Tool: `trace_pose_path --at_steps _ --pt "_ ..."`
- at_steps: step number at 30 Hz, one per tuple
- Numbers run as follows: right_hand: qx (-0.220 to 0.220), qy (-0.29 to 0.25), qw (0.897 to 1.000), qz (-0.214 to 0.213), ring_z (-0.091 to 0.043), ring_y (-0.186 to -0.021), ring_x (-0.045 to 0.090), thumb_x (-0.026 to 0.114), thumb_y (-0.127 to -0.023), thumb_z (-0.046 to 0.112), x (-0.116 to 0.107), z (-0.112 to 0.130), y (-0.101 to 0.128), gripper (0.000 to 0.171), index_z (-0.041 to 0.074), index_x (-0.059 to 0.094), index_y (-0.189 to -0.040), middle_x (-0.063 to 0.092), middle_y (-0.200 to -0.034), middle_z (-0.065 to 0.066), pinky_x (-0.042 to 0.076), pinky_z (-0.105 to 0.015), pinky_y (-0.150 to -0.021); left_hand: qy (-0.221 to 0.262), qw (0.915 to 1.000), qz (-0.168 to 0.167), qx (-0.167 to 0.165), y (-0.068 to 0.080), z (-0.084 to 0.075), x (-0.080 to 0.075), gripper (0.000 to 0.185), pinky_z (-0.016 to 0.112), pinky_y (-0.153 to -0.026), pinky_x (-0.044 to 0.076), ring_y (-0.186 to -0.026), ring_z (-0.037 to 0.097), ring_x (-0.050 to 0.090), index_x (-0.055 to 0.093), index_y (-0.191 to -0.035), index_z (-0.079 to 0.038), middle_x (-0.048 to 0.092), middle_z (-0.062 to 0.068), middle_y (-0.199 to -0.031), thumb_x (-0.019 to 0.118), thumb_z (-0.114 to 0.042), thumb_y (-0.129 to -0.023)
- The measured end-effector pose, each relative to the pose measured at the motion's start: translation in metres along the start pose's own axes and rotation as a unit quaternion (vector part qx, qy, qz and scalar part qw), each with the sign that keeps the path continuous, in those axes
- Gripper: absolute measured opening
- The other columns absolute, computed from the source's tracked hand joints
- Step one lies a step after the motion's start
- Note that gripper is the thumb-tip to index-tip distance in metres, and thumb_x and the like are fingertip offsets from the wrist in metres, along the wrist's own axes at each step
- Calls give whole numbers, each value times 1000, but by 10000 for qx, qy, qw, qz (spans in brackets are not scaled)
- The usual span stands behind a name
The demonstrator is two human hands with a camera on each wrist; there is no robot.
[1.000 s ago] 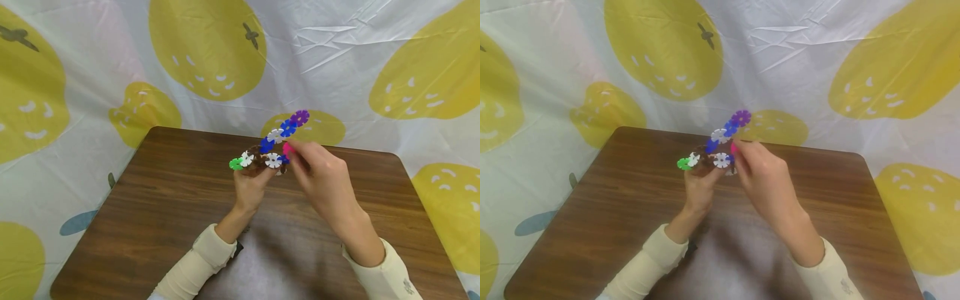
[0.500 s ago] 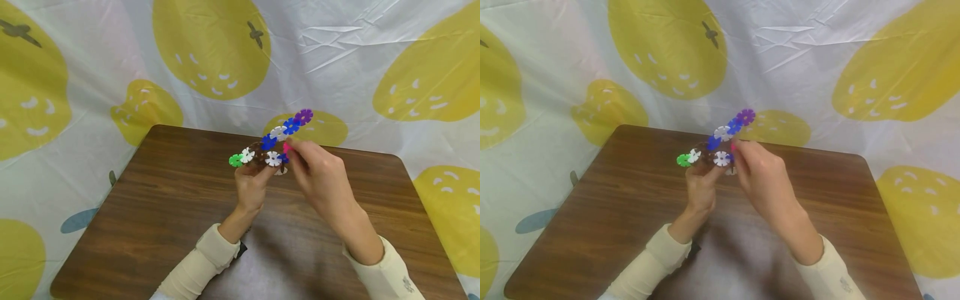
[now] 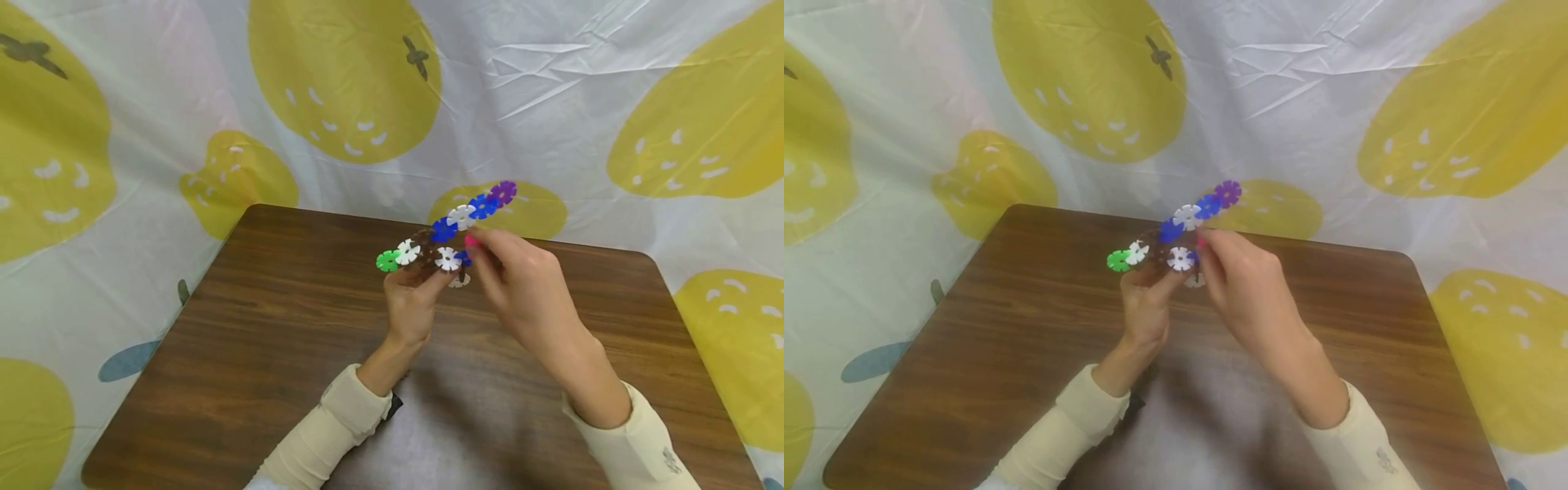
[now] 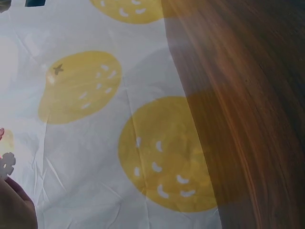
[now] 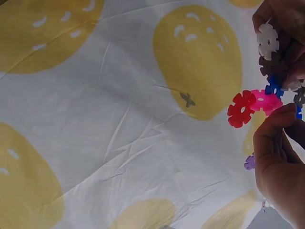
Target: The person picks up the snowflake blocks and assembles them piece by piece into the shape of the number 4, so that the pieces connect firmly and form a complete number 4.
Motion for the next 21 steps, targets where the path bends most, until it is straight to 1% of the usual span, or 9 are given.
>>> trace_pose_path --at_steps 4,5,7,10,12,14,17,19,21 --pt "7 -104 9999 -81 -24 -80 69 72 -93 2 -4 -2 3 17 -2 72 -110 75 -94 -13 59 -39 -75 -213 9998 63 17 -1 -1 2 32 25 -81 62 -89 8 74 67 -110 21 79 -8 -93 70 15 -79" --pt "44 -140 9998 -131 -22 -80 69 73 -93 2 -5 -3 4 20 -2 73 -112 76 -94 -13 58 -36 -74 -278 9996 69 10 -1 -2 2 33 25 -82 62 -89 8 74 65 -111 23 79 -9 -93 70 15 -79" --pt "162 -268 9992 -258 -20 -78 70 75 -92 2 -10 -5 7 26 -1 73 -118 77 -94 -12 57 -26 -72 -405 9991 99 32 -2 -3 2 34 25 -83 62 -90 8 74 62 -111 26 78 -11 -93 70 15 -79" --pt "431 -457 9965 -559 -17 -76 69 76 -90 1 -18 -11 12 32 1 73 -122 78 -93 -11 51 -12 -73 -540 9984 140 112 -3 -6 0 32 25 -84 62 -90 7 73 61 -109 28 78 -13 -92 70 16 -80" --pt "667 -558 9933 -759 -8 -75 66 76 -90 1 -24 -17 17 31 2 74 -120 78 -90 -10 46 -5 -73 -547 9982 142 178 -4 -8 -1 32 25 -84 62 -89 7 73 60 -107 29 77 -13 -91 69 17 -80" --pt "912 -608 9894 -951 2 -75 62 75 -90 1 -28 -26 23 26 2 76 -116 77 -88 -11 44 -2 -72 -536 9983 127 214 -5 -10 -4 32 25 -83 62 -88 7 73 59 -107 30 77 -12 -91 68 18 -79" --pt "1320 -646 9829 -1114 15 -76 55 73 -93 3 -28 -42 36 19 1 76 -111 76 -86 -12 44 -1 -69 -511 9984 83 206 -6 -11 -7 32 25 -82 62 -86 7 73 59 -106 30 77 -10 -90 68 18 -78" --pt "1554 -642 9791 -1143 18 -77 54 72 -94 3 -24 -54 47 17 0 76 -110 75 -86 -13 43 0 -68 -534 9984 25 163 -7 -12 -9 31 25 -82 62 -86 8 73 60 -106 29 77 -10 -90 68 18 -78" --pt "1791 -620 9764 -1039 17 -77 54 71 -95 6 -15 -66 58 17 0 75 -111 74 -87 -12 43 0 -68 -589 9982 -38 126 -7 -13 -11 31 25 -81 62 -86 8 73 62 -106 27 77 -9 -90 69 17 -78"
Point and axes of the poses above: each hand's wrist, its own y-axis away from the middle knuckle, its own x-axis out of the palm, z = x × y, the point moved 7 cm from there along -y, towards the middle knuckle
